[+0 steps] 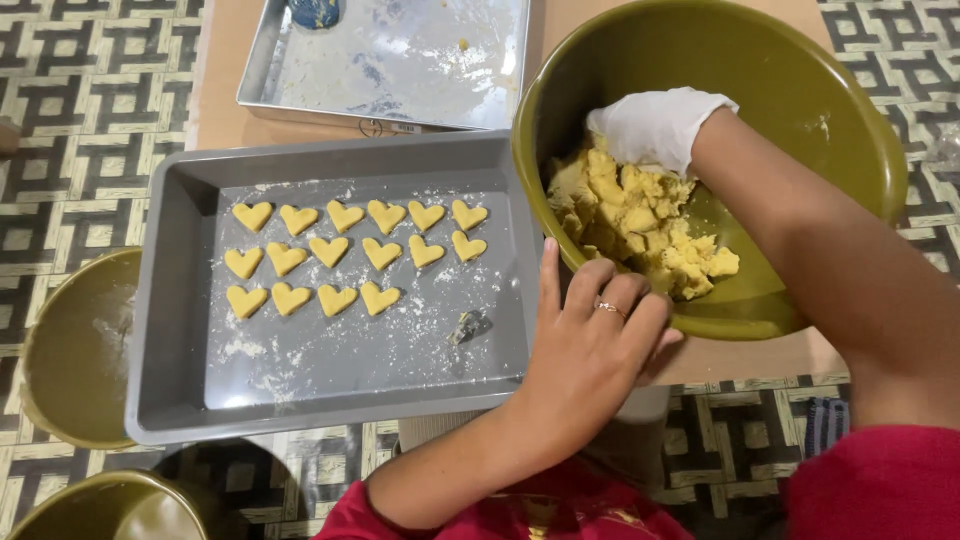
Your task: Preparing cookie dough by adding flour with a spoon and kneading it by hand.
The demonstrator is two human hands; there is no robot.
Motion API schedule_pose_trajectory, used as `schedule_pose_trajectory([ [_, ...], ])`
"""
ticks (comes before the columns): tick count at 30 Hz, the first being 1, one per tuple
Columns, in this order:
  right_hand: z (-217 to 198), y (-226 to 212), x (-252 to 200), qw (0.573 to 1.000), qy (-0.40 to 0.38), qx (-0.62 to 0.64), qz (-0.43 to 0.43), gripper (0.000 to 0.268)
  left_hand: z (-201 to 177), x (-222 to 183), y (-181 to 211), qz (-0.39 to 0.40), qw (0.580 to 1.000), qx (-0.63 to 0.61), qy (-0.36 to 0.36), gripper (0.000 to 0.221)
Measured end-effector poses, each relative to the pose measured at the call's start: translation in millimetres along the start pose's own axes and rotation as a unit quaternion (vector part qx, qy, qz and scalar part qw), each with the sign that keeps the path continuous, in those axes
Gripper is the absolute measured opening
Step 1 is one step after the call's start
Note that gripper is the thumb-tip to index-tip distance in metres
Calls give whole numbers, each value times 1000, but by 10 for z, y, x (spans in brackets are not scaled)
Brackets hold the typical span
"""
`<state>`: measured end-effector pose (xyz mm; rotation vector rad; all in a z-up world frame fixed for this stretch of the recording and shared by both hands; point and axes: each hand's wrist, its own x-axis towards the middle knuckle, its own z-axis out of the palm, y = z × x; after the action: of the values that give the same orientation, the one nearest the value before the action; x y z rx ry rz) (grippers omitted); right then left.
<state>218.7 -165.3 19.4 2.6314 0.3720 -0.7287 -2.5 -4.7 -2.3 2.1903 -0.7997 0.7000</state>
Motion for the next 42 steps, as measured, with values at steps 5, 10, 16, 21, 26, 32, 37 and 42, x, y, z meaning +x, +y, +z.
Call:
schedule_pose_trajectory([
  [5,-346,138,-542,910,-58,409,-18,38,2,-5,-1,0,1000,9,5,23],
  [10,-505,-104,-1416,904,-64,409,108,61,-13,5,-12,-4,1000,-7,4,22],
  [16,88,-102,-1294,918,-183,265,232,78,-25,-9,-42,-10,1000,-18,-14,23],
  [21,249,-206,-1121,949,-196,179,169,60,-10,-6,-39,-14,1000,-17,-9,23],
  [26,506,-122,-939,971,-192,119,80,39,9,-14,-40,-20,999,-23,-10,24],
  [32,767,101,-789,950,-199,238,20,24,36,-32,-37,-17,1000,-12,-8,24],
  [37,69,-101,-1252,912,-96,392,68,34,-11,-18,-35,-16,1000,-18,-16,27],
  [42,-254,-142,-1478,884,65,437,150,60,-35,-10,-29,-14,999,-25,-16,27],
])
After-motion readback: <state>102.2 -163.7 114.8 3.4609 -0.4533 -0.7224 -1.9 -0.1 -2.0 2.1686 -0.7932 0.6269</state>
